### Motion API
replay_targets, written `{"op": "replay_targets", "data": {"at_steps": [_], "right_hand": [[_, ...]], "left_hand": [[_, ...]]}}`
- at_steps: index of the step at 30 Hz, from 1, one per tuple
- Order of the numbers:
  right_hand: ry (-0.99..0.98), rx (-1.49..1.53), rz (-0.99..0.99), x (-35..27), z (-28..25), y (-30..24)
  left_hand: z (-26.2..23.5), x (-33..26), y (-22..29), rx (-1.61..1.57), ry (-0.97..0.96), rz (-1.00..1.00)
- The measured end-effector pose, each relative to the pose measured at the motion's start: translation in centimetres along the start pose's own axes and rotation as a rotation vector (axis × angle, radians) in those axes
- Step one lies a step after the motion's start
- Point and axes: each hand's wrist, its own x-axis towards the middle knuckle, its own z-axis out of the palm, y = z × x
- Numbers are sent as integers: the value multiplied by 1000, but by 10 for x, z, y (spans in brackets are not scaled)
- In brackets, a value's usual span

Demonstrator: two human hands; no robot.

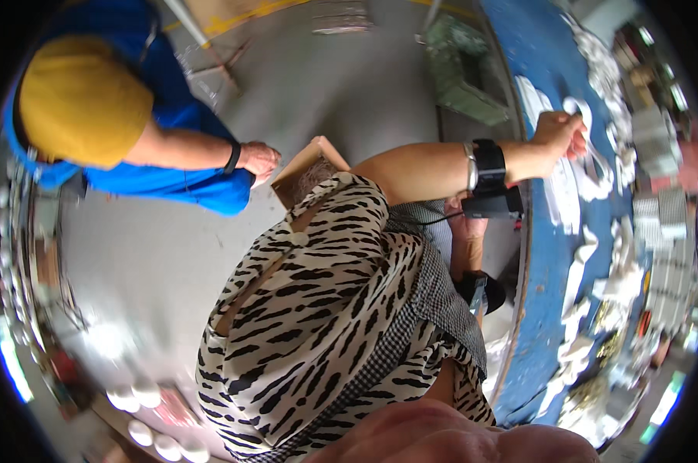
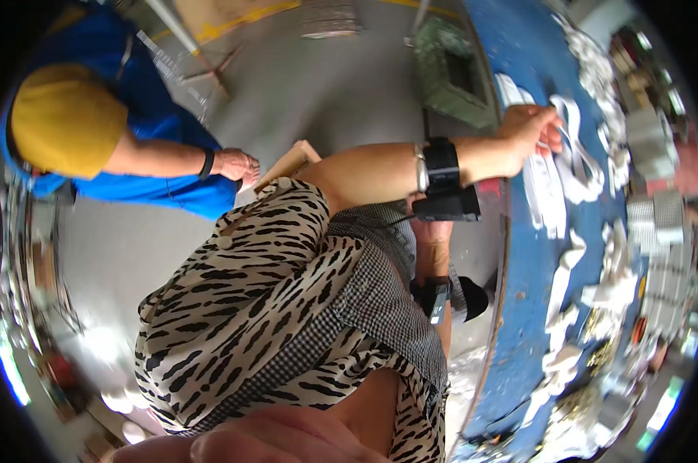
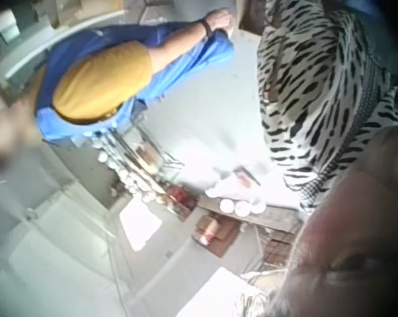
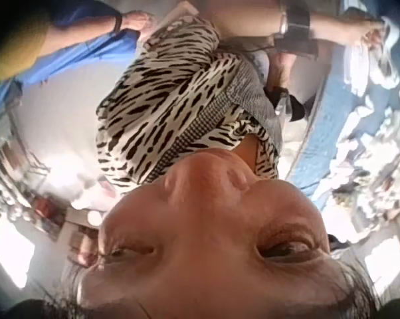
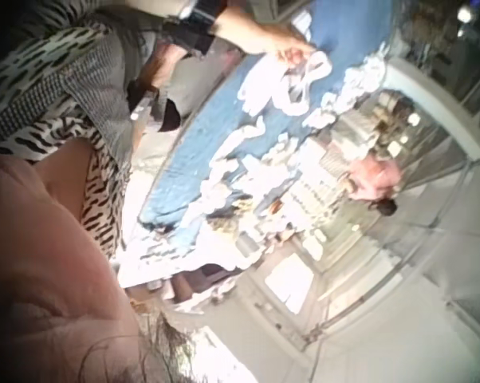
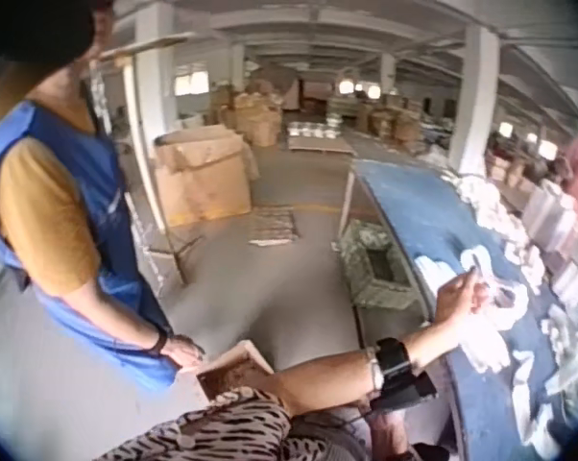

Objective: Assembling foam components using a glue gun and manual manipulation.

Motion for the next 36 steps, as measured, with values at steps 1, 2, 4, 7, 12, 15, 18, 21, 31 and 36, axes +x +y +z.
{"op": "replay_targets", "data": {"at_steps": [1, 2, 4, 7, 12, 15, 18, 21, 31, 36], "right_hand": [[14, 86, 67, 3, -6, 4], [23, 86, 149, 3, -8, 8], [13, 30, 252, 7, -11, 14], [-6, -41, 359, 15, -11, 20], [-41, -112, 485, 26, -8, 30], [-59, -135, 535, 31, -5, 33], [-71, -161, 576, 35, -4, 41], [-82, -181, 614, 39, -3, 51], [-120, -193, 679, 49, 1, 60], [-170, -188, 707, 55, 4, 63]], "left_hand": [[-1, 3, -4, 20, 46, -35], [-6, 1, -4, -11, 66, -32], [-14, 0, -7, -14, 89, -11], [-18, -9, -9, 77, 66, -7], [-10, -30, -11, 119, -100, 125], [-19, -37, -8, 348, -198, 419], [-42, -45, -1, 548, -202, 677], [-63, -54, 9, 938, -243, 913], [-75, -67, 32, 1168, -389, 1623], [-91, -59, 34, 1218, -355, 1692]]}}
